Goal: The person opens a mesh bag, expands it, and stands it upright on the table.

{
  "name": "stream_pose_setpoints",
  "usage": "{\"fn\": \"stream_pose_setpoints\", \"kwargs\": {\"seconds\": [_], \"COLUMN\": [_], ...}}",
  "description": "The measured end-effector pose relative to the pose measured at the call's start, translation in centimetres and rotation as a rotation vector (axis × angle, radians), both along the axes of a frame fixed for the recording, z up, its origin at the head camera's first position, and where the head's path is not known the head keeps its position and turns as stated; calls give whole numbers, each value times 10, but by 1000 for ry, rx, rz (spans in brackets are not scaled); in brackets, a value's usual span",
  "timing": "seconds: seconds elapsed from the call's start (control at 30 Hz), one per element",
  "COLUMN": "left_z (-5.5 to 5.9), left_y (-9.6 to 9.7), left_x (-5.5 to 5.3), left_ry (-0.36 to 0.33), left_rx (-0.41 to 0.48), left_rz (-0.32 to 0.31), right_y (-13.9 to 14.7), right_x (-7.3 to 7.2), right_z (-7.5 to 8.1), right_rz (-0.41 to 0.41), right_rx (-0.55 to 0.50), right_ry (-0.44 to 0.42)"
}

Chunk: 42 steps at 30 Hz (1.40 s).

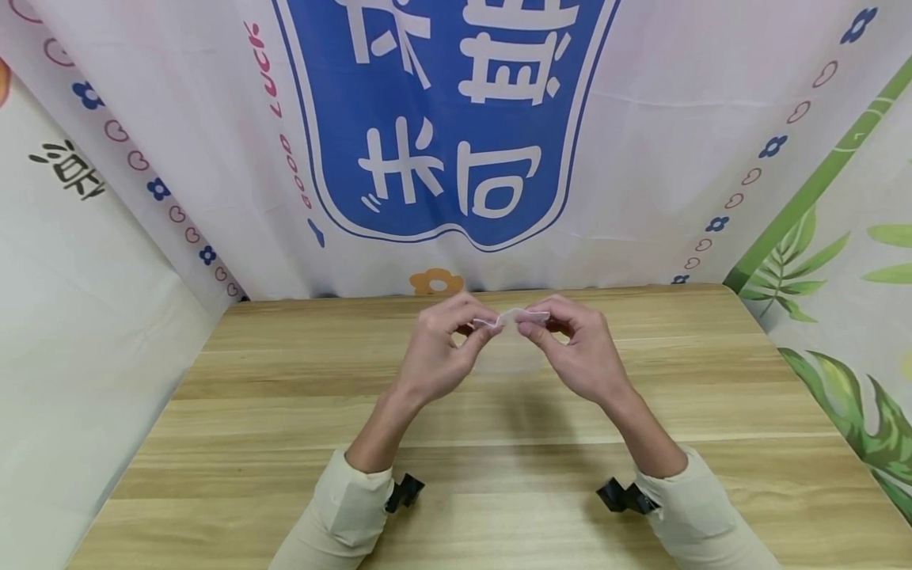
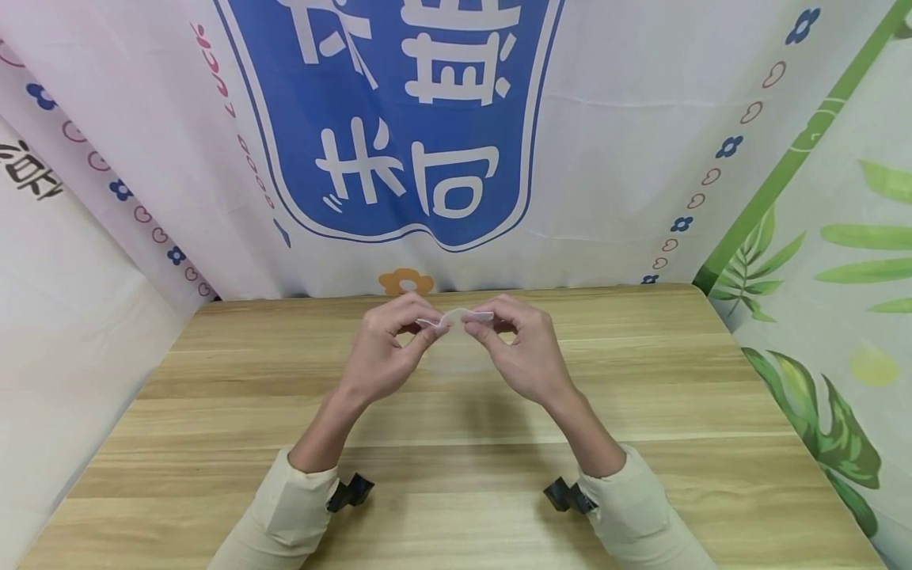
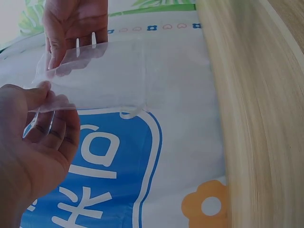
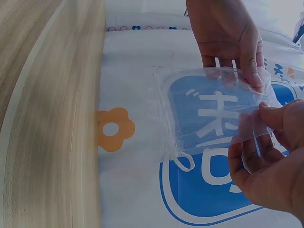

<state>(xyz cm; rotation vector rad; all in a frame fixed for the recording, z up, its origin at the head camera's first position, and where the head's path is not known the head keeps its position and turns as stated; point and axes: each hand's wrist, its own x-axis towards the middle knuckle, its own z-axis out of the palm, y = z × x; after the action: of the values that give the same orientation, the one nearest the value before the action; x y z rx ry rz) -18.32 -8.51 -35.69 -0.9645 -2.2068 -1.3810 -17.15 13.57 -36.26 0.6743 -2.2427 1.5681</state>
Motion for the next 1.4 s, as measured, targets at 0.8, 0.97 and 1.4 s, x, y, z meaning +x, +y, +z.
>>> {"fn": "stream_pose_setpoints", "kwargs": {"seconds": [0.8, 0.97, 1.4], "left_z": [-4, -4, -2], "left_y": [1, 2, 1], "left_x": [-1, -1, 0], "left_ry": [12, -9, -60], "left_rx": [-138, -159, -64], "left_rz": [61, 47, 41], "right_y": [5, 5, 9], "right_x": [-2, -2, -4], "right_z": [2, 2, 3], "right_rz": [-90, -72, -43], "right_rx": [-20, -12, -87], "right_ry": [30, 77, 56]}}
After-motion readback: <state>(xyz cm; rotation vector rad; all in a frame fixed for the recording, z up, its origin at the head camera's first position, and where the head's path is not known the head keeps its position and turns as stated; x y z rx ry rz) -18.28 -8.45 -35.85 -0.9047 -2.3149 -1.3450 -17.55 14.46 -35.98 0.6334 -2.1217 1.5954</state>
